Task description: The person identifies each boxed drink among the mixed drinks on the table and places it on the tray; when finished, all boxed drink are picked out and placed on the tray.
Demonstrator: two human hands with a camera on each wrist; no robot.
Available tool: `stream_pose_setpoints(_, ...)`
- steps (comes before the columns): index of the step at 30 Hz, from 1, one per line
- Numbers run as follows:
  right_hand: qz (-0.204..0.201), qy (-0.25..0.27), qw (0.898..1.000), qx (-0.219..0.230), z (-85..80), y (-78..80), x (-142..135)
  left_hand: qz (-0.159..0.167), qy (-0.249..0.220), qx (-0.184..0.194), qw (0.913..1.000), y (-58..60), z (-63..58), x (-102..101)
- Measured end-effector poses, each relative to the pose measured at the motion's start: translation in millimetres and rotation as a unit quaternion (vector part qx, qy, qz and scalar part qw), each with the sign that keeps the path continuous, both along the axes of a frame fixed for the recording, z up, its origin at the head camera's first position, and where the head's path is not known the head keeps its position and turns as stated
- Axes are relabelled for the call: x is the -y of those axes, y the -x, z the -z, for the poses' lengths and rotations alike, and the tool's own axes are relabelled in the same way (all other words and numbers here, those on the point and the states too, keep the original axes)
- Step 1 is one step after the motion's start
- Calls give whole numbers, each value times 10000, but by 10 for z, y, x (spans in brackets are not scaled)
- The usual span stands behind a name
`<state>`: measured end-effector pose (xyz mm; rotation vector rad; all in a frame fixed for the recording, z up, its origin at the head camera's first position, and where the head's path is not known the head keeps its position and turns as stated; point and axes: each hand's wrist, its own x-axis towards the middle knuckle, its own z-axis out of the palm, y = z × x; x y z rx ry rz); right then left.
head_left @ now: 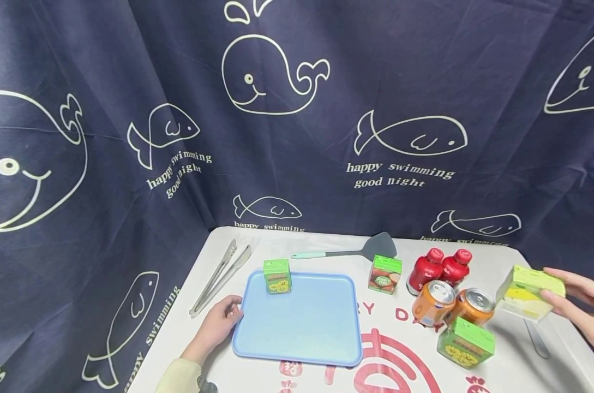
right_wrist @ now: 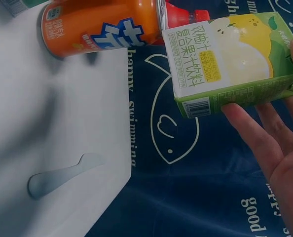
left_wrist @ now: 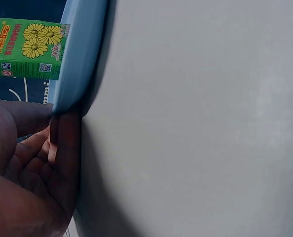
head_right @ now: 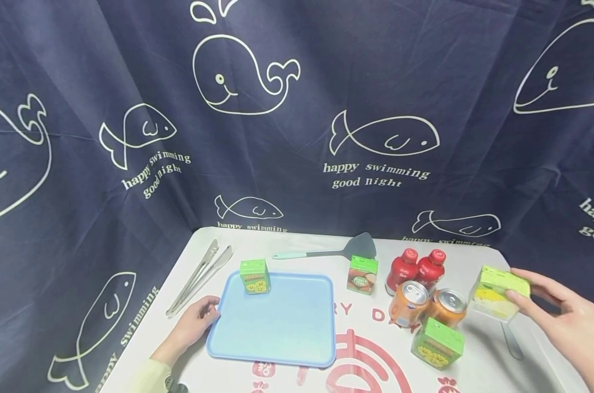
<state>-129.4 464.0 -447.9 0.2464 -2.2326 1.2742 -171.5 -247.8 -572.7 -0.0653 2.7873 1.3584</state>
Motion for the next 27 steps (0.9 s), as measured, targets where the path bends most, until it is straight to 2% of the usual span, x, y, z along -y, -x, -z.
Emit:
stream_pose_setpoints(9,-94,-5,9999,86,-93,14,86,-20,22,24,10000,1,5,-2)
stream_pose_setpoints(14,-699,537,9960,175,-140,13,170,-25,10,30,10000,-1,10,5)
stream_pose_setpoints(16,-809,624,9945,226,-158,16,214,-16,23,16,10000,-1,14,9)
stream_pose_setpoints(22,-146,-165,9976,654,-223,28,400,-9,31,30,10000,0,1,10)
stream_pose_setpoints(27,95,-246,9951,955,-246,36,526,-12,19,46,10000,-7,-11,8)
